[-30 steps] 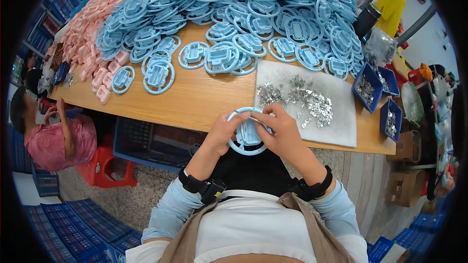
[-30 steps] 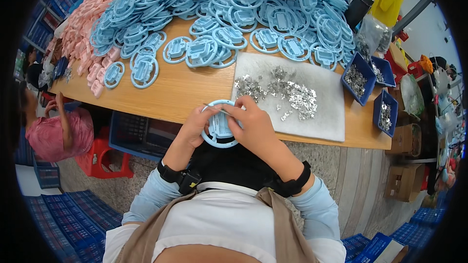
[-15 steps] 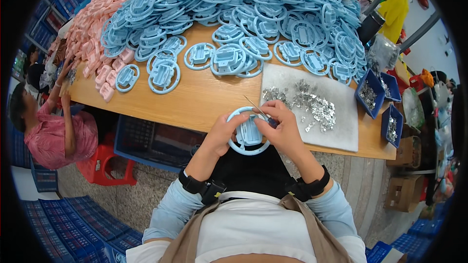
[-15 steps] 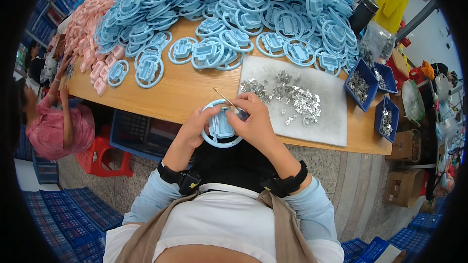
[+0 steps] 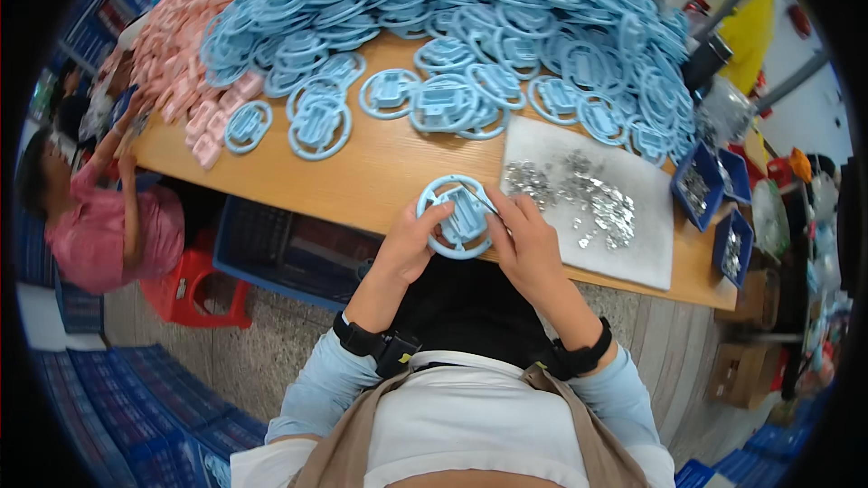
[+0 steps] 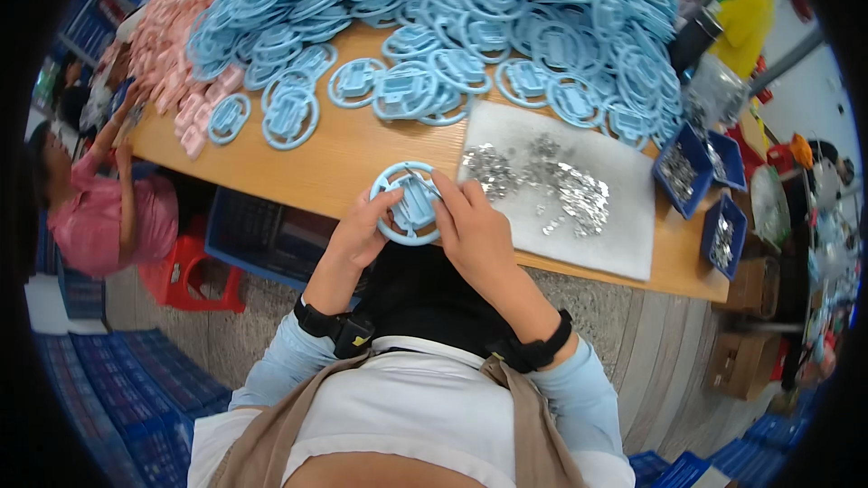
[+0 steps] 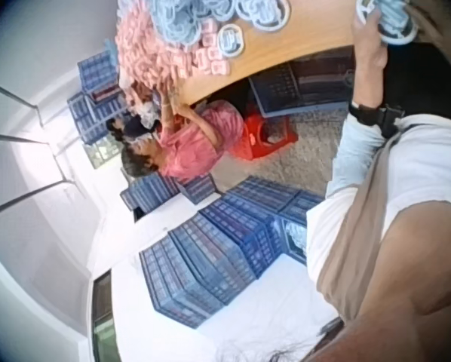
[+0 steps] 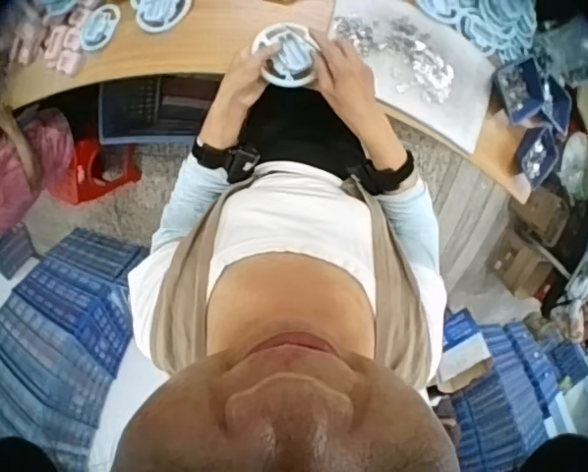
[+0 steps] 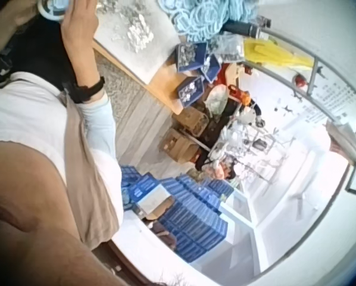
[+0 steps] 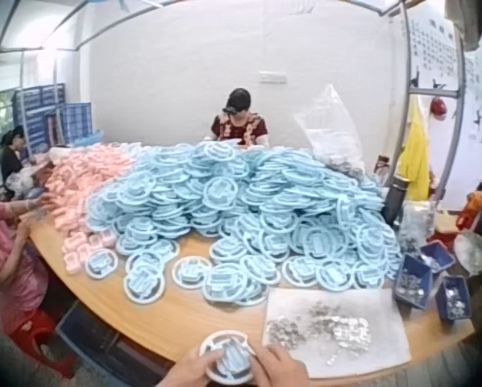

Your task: The recorder uses their hands and a small metal tool to assemble small metal pins or components into light blue circular plastic parts at a workshop table.

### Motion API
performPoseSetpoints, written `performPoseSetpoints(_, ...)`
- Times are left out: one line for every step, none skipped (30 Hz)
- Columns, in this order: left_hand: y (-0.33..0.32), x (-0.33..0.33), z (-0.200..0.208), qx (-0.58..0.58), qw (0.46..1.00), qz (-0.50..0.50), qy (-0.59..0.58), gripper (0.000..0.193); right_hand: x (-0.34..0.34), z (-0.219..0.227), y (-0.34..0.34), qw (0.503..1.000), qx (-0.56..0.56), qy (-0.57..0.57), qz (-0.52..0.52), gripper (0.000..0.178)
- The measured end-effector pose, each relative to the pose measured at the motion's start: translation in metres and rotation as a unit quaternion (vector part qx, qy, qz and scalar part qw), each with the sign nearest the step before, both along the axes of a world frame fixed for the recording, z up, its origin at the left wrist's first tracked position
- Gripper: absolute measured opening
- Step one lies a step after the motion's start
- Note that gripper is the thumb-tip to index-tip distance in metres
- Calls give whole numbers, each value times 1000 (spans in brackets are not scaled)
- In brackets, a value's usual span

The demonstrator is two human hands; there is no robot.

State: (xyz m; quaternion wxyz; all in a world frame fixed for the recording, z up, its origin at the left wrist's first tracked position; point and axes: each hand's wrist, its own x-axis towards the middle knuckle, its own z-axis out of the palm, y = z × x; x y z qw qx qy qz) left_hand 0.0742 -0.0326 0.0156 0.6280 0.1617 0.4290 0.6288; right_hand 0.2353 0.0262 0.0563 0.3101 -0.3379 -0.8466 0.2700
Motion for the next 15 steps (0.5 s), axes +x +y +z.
performPoseSetpoints(-4, -6, 1, -2, 999, 45, -15, 26, 0, -4, -5, 999, 21, -24, 25, 41)
performPoseSetpoints(-11, -12, 1, -3, 995, 92, -30, 26, -2, -1, -13, 998, 21, -6, 54, 42)
performPoseSetpoints(-24, -25, -4, 5, 991, 121, -53, 26, -7, 5, -21, 996, 22, 15, 87, 42)
performPoseSetpoints(-39, -33, -3, 12, 982, 177, -62, 27, -9, 11, -27, 993, 20, 32, 112, 42)
performPoseSetpoints(-56, -43, -5, 21, 970, 236, -61, 27, -12, 13, -31, 988, 40, 35, 145, 44)
performPoseSetpoints(-71, -53, -7, 33, 956, 286, -61, 28, -19, 9, -31, 983, 48, -16, 177, 44)
performPoseSetpoints(-87, -62, -9, 20, 953, 302, -30, 29, -25, 3, -33, 975, 56, -68, 204, 44)
performPoseSetpoints(-101, -68, -11, 7, 949, 315, 1, 30, -29, -1, -36, 964, 64, -119, 227, 44)
performPoseSetpoints(-111, -67, -7, -13, 949, 313, 13, 32, -34, 2, -38, 971, 65, -75, 219, 45)
performPoseSetpoints(-117, -60, -4, -26, 954, 298, 20, 34, -39, 8, -37, 972, 71, -58, 215, 45)
performPoseSetpoints(-111, -59, 0, -15, 964, 265, 24, 34, -43, 16, -35, 974, 77, -40, 209, 46)
performPoseSetpoints(-108, -54, 2, -11, 973, 228, 27, 34, -42, 19, -38, 977, 76, -26, 200, 46)
performPoseSetpoints(-100, -49, 11, -9, 979, 204, 3, 34, -42, 18, -38, 976, 93, -35, 192, 47)
performPoseSetpoints(-92, -43, 15, -2, 982, 189, -11, 32, -40, 13, -39, 976, 105, -40, 184, 47)
performPoseSetpoints(-83, -40, 15, 1, 986, 167, -6, 31, -36, 8, -38, 976, 118, -48, 175, 47)
